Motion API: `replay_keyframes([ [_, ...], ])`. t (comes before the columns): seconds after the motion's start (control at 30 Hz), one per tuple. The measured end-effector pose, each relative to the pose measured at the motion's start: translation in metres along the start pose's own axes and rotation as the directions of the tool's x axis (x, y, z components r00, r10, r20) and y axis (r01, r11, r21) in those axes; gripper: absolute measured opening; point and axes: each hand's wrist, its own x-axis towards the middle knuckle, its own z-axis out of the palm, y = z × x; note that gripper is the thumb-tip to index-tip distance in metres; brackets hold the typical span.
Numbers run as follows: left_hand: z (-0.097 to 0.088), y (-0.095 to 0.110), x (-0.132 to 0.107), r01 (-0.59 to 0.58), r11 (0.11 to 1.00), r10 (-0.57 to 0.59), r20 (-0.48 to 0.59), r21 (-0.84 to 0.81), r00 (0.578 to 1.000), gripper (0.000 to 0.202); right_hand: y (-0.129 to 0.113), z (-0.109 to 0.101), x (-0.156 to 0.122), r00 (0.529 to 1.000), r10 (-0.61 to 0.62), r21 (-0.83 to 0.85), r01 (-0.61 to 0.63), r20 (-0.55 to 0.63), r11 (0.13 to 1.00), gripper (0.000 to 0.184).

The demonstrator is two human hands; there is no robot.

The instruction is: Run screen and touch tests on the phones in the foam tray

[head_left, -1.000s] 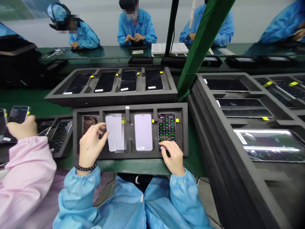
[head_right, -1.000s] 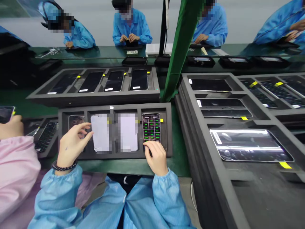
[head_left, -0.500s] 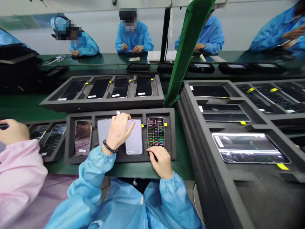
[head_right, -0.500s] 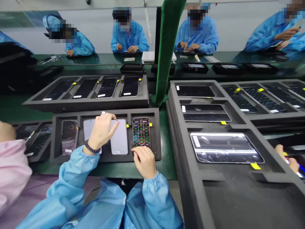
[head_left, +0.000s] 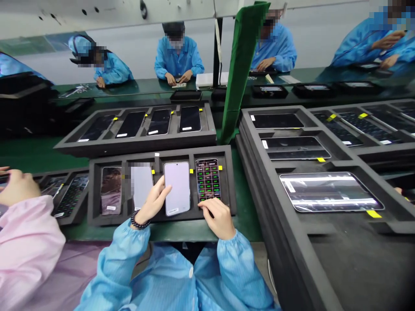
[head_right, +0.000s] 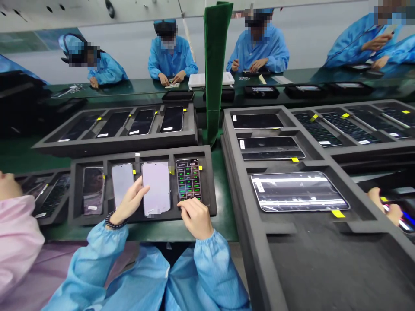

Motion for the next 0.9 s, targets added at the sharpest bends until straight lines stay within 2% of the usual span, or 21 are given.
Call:
replay_keyframes([
  [0.13, 0.013, 0.024, -0.017, 0.049, 0.992, -0.062, -0.116, -0.114, 0.991, 0.063, -0.009, -0.006, 0.008, 0.998, 0.067, 0.058, -0.066, -0.017, 0.996, 0.019],
  [0.2, 0.02, 0.039, -0.035, 0.141, 0.966, -0.158, -0.063, -0.217, 0.985, 0.064, -0.022, -0.015, 0.018, 0.994, 0.112, 0.097, -0.111, -0.002, 0.989, 0.019],
  [0.27, 0.027, 0.052, -0.055, 0.175, 0.955, -0.174, 0.025, -0.237, 0.984, 0.065, -0.039, -0.026, 0.029, 0.99, 0.142, 0.138, -0.142, 0.015, 0.98, 0.028],
  [0.33, 0.03, 0.058, -0.072, 0.175, 0.962, -0.168, 0.053, -0.21, 0.984, 0.063, -0.058, -0.035, 0.041, 0.986, 0.16, 0.131, -0.151, -0.057, 0.98, 0.035],
  [0.43, 0.028, 0.058, -0.087, 0.167, 0.973, -0.173, -0.025, -0.158, 0.985, 0.059, -0.083, -0.04, 0.052, 0.978, 0.048, -0.161, -0.081, -0.202, 0.984, 0.037],
  [0.5, 0.023, 0.056, -0.089, 0.156, 0.976, -0.171, -0.094, -0.148, 0.981, 0.059, -0.096, -0.038, 0.052, 0.98, -0.091, -0.286, 0.037, -0.176, 0.958, 0.035],
  [0.57, 0.016, 0.054, -0.086, 0.14, 0.978, -0.166, -0.172, -0.153, 0.971, 0.06, -0.107, -0.035, 0.048, 0.96, -0.233, -0.231, 0.195, -0.154, 0.953, 0.03],
  [0.6, 0.012, 0.054, -0.086, 0.133, 0.978, -0.164, -0.205, -0.158, 0.965, 0.06, -0.112, -0.034, 0.046, 0.941, -0.284, -0.177, 0.253, -0.184, 0.951, 0.027],
  [0.67, 0.004, 0.055, -0.087, 0.129, 0.976, -0.17, -0.243, -0.177, 0.955, 0.061, -0.121, -0.033, 0.044, 0.905, -0.304, -0.12, 0.28, -0.297, 0.952, 0.023],
  [0.7, 0.001, 0.055, -0.089, 0.128, 0.973, -0.173, -0.241, -0.19, 0.955, 0.062, -0.124, -0.034, 0.046, 0.902, -0.27, -0.126, 0.241, -0.336, 0.962, 0.024],
  [0.73, -0.002, 0.055, -0.093, 0.127, 0.971, -0.173, -0.228, -0.201, 0.958, 0.062, -0.126, -0.035, 0.049, 0.917, -0.216, -0.145, 0.176, -0.335, 0.974, 0.024],
  [0.8, -0.006, 0.055, -0.103, 0.124, 0.97, -0.162, -0.173, -0.21, 0.971, 0.062, -0.127, -0.035, 0.059, 0.97, -0.098, -0.206, 0.05, -0.225, 0.977, 0.026],
  [0.87, -0.007, 0.053, -0.11, 0.118, 0.972, -0.141, -0.103, -0.204, 0.985, 0.06, -0.126, -0.034, 0.069, 0.997, -0.028, -0.279, 0.006, -0.074, 0.96, 0.031],
  [0.9, -0.007, 0.052, -0.113, 0.119, 0.973, -0.137, -0.082, -0.198, 0.987, 0.06, -0.126, -0.032, 0.072, 0.999, -0.035, -0.32, 0.025, -0.026, 0.947, 0.034],
])
